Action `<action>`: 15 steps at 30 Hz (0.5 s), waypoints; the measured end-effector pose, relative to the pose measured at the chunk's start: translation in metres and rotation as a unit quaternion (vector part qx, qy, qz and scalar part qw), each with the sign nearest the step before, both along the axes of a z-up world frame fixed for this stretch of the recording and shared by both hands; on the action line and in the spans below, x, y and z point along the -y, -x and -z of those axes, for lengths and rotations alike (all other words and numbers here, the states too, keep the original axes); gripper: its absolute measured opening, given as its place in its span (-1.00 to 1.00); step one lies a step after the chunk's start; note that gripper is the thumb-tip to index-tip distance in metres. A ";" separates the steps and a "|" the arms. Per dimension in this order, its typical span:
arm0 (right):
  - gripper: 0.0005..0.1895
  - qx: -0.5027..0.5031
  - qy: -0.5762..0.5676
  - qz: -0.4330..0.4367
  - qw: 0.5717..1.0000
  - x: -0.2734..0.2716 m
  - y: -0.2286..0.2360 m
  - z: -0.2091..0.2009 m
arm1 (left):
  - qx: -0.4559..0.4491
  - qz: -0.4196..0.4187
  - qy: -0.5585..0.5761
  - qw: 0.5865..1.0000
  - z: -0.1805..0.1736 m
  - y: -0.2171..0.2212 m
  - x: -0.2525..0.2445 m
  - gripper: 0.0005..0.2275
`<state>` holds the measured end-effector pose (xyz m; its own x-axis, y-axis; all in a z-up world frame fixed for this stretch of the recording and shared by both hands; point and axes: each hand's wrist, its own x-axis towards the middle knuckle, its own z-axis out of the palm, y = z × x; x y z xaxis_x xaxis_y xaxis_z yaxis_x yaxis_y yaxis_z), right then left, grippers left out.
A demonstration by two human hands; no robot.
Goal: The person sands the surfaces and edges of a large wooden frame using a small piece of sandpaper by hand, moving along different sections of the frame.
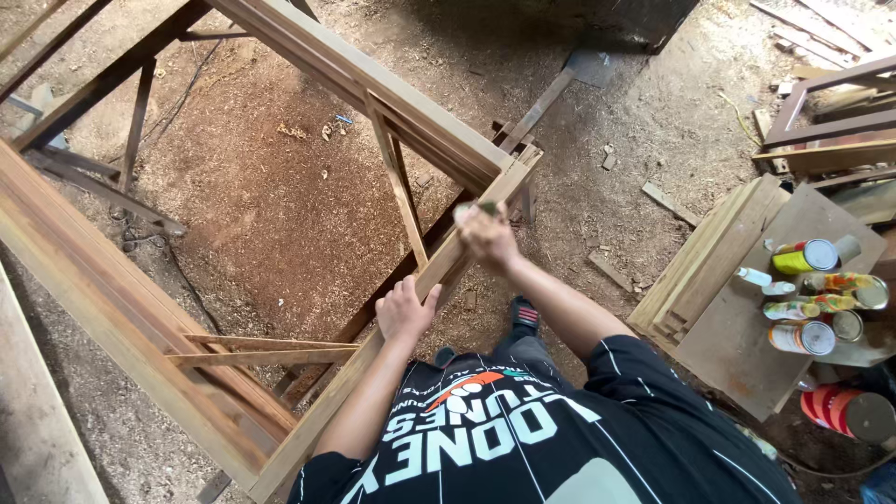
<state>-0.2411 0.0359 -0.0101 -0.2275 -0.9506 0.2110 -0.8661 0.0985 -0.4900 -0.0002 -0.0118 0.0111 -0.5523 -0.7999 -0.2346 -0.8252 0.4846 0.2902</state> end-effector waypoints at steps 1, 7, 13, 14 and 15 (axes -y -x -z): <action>-0.76 -0.056 0.060 -0.042 0.996 -0.015 -0.005 0.008 | 0.003 -0.004 -0.004 1.000 0.000 0.001 -0.001 -0.36; -0.70 -0.016 0.095 -0.082 0.992 -0.010 0.082 0.040 | -0.090 0.009 0.109 0.990 0.005 0.015 0.004 -0.35; -0.70 -0.196 -0.183 -0.057 0.962 0.037 0.073 0.014 | -0.274 -0.018 0.100 0.956 0.010 0.087 0.000 -0.59; -0.64 -0.241 -0.299 -0.081 0.920 0.038 0.066 0.011 | -0.304 -0.016 0.105 0.947 0.014 0.103 0.002 -0.63; -0.70 -0.176 -0.192 -0.100 0.960 0.026 0.065 0.011 | -0.320 -0.025 0.107 0.941 0.019 0.120 0.004 -0.67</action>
